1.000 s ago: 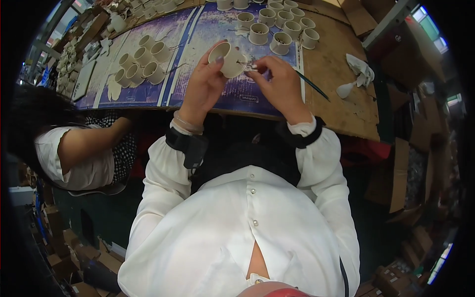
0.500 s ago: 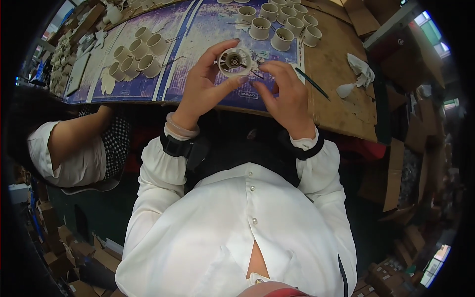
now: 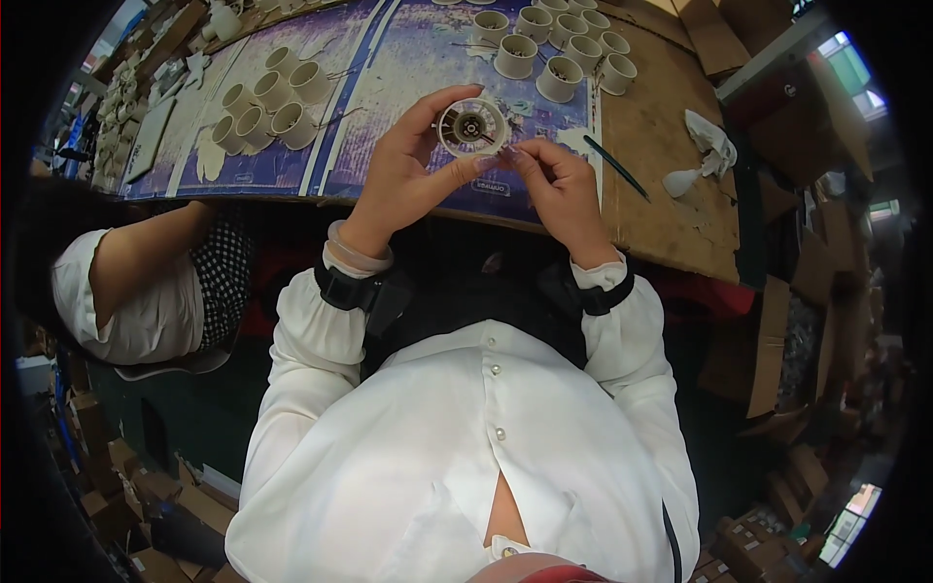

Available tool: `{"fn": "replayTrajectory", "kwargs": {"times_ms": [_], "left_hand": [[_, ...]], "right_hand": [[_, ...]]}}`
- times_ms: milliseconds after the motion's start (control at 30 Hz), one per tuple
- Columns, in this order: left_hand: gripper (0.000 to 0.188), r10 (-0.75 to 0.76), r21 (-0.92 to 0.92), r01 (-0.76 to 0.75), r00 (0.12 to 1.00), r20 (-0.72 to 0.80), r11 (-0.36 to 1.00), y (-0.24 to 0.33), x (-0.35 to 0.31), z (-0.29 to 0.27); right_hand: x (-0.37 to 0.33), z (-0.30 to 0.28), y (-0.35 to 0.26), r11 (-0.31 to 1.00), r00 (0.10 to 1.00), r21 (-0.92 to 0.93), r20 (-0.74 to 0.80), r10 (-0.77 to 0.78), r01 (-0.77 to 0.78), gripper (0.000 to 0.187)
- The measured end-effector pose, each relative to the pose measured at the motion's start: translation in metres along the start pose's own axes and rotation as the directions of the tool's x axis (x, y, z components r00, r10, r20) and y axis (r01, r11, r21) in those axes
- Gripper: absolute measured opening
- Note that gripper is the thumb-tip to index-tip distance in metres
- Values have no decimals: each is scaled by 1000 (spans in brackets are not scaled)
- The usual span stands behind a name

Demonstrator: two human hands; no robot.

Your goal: The person applies glue to a motor housing from a bottle, sets it down, and picks up another housing. They use tweezers to pull wires through the housing and then apply glue from a bottle to the internal components.

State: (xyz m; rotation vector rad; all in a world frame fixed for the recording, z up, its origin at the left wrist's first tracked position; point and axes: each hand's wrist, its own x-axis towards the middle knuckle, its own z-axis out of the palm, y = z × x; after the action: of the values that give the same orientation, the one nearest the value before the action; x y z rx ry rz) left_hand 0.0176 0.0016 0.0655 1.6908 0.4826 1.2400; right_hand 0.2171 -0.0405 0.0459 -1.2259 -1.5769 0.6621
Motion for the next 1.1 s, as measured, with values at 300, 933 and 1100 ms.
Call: {"fn": "replayTrajectory", "kwargs": {"times_ms": [300,933,1100], "left_hand": [[62,-122,-166,120,993,-5,979,-4,-2,0],[66,-176,-118,175,984,-1,977,-5,-5,3],[66,-225,-153,223,974,0,963,-2,-6,3]], "right_hand": [[5,6,6,991,990,-32,-44,-132,131,12],[4,6,-8,866,923,-365,-45,-382,341,14],[3,6,-9,906,943,-301,-53,-328,298,12]]}}
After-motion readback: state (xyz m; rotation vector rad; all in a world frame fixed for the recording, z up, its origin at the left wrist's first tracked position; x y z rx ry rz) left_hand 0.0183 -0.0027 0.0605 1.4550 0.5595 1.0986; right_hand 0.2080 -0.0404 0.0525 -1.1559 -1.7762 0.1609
